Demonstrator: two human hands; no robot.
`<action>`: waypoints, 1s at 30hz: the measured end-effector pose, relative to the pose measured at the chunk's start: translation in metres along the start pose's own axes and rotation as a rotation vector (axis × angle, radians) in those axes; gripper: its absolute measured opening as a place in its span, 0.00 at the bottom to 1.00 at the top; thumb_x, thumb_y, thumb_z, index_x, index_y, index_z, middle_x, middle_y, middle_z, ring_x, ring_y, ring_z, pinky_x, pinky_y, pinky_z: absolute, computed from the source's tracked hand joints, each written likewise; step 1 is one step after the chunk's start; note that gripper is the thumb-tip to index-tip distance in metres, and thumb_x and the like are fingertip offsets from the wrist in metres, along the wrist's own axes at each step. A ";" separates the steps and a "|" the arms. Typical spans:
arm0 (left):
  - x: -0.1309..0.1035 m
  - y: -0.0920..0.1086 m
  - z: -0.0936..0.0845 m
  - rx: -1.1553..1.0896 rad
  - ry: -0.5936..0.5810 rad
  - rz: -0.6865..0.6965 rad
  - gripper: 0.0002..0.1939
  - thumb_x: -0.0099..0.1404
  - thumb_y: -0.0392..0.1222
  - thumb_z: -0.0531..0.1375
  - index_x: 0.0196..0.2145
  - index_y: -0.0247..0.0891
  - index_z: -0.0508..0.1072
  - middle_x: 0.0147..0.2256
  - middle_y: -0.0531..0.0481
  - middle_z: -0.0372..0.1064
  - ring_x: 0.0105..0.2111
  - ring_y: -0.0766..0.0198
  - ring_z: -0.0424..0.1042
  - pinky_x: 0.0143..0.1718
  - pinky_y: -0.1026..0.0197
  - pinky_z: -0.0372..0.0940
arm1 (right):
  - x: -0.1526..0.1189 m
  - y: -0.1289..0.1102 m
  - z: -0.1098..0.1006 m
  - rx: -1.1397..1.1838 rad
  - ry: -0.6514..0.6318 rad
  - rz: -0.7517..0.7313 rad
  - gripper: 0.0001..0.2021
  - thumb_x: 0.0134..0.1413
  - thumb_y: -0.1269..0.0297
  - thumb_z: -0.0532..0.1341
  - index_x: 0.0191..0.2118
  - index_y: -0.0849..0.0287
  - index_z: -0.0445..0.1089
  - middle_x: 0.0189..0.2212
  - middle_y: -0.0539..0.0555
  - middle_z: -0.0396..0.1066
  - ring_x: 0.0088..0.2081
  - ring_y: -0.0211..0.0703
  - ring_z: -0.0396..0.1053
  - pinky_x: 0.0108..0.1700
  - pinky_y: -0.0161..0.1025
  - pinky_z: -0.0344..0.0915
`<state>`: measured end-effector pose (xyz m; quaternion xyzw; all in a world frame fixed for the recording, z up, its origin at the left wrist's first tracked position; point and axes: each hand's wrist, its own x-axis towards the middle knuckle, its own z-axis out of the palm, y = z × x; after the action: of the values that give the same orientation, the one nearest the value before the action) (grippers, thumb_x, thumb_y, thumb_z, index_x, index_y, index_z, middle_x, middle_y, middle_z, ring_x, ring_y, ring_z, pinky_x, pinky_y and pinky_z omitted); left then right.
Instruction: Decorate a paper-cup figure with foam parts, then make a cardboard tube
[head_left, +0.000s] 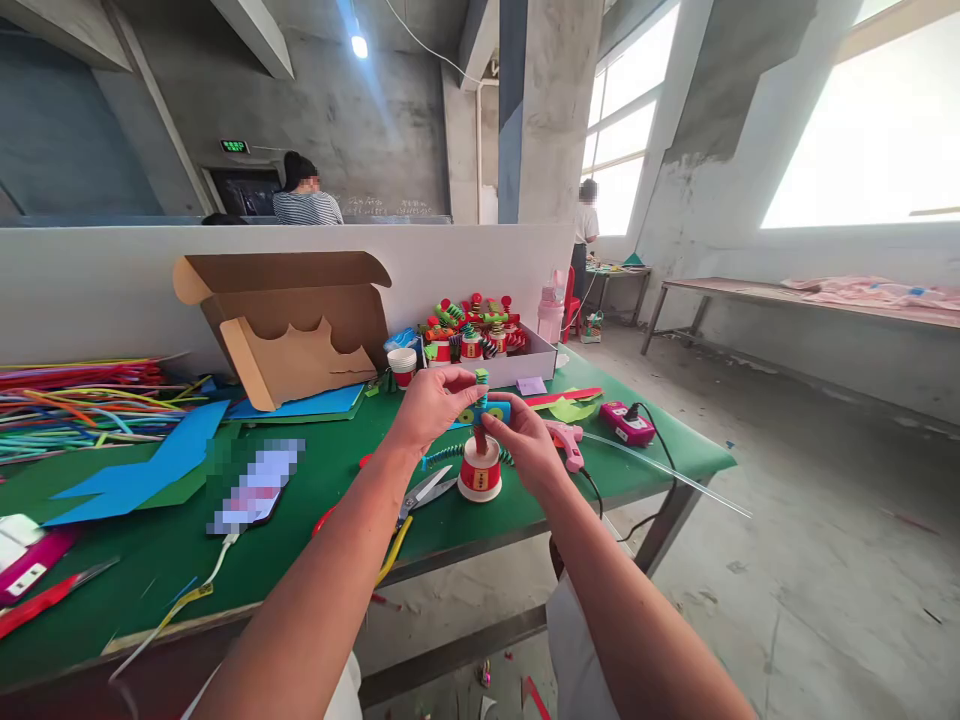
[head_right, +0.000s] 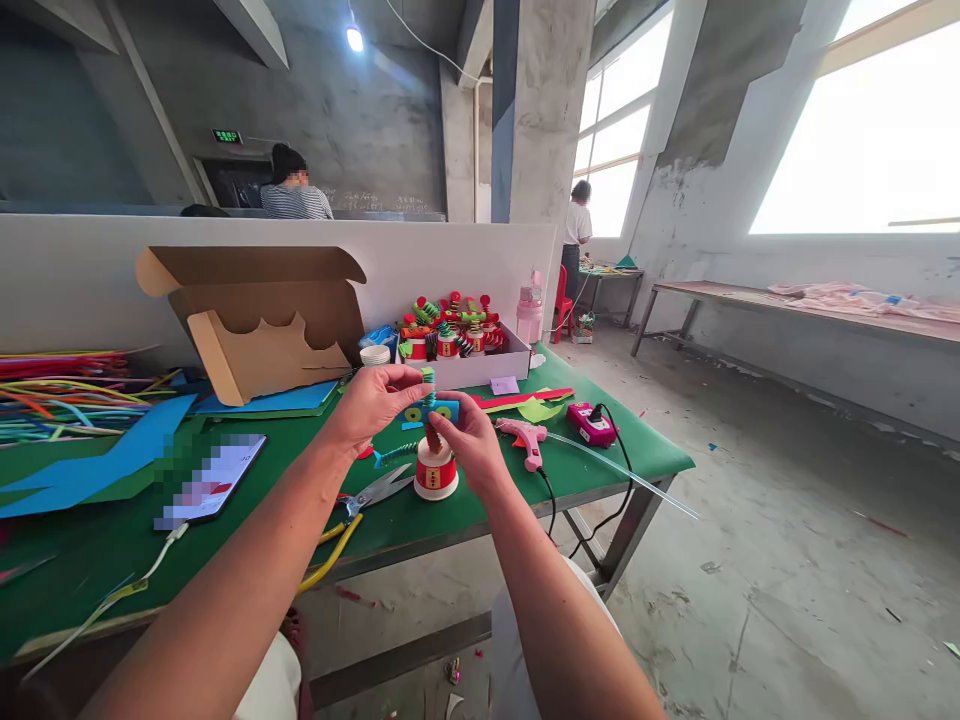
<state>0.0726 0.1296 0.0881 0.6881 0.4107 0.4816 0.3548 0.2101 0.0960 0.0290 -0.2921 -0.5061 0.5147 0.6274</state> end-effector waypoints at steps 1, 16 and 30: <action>0.000 0.000 0.001 -0.026 -0.004 -0.012 0.23 0.43 0.59 0.70 0.29 0.36 0.78 0.31 0.47 0.76 0.33 0.58 0.71 0.35 0.59 0.66 | 0.000 0.000 -0.001 -0.002 0.004 0.000 0.20 0.44 0.55 0.71 0.42 0.56 0.69 0.27 0.47 0.71 0.25 0.37 0.66 0.29 0.36 0.62; -0.004 0.001 -0.005 0.023 -0.113 -0.059 0.25 0.40 0.57 0.72 0.30 0.36 0.77 0.31 0.47 0.76 0.30 0.61 0.71 0.35 0.57 0.67 | -0.001 -0.003 -0.002 -0.005 0.033 -0.037 0.19 0.43 0.55 0.71 0.40 0.54 0.69 0.30 0.48 0.71 0.30 0.40 0.68 0.33 0.37 0.64; -0.006 -0.001 0.000 0.067 -0.070 -0.089 0.19 0.44 0.53 0.70 0.28 0.36 0.77 0.29 0.48 0.76 0.31 0.59 0.72 0.34 0.58 0.67 | -0.001 -0.003 -0.002 0.004 0.056 -0.024 0.20 0.42 0.56 0.71 0.40 0.55 0.67 0.29 0.47 0.71 0.30 0.38 0.67 0.32 0.35 0.64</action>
<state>0.0712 0.1246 0.0850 0.6970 0.4440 0.4271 0.3669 0.2129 0.0945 0.0302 -0.2991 -0.4910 0.4997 0.6480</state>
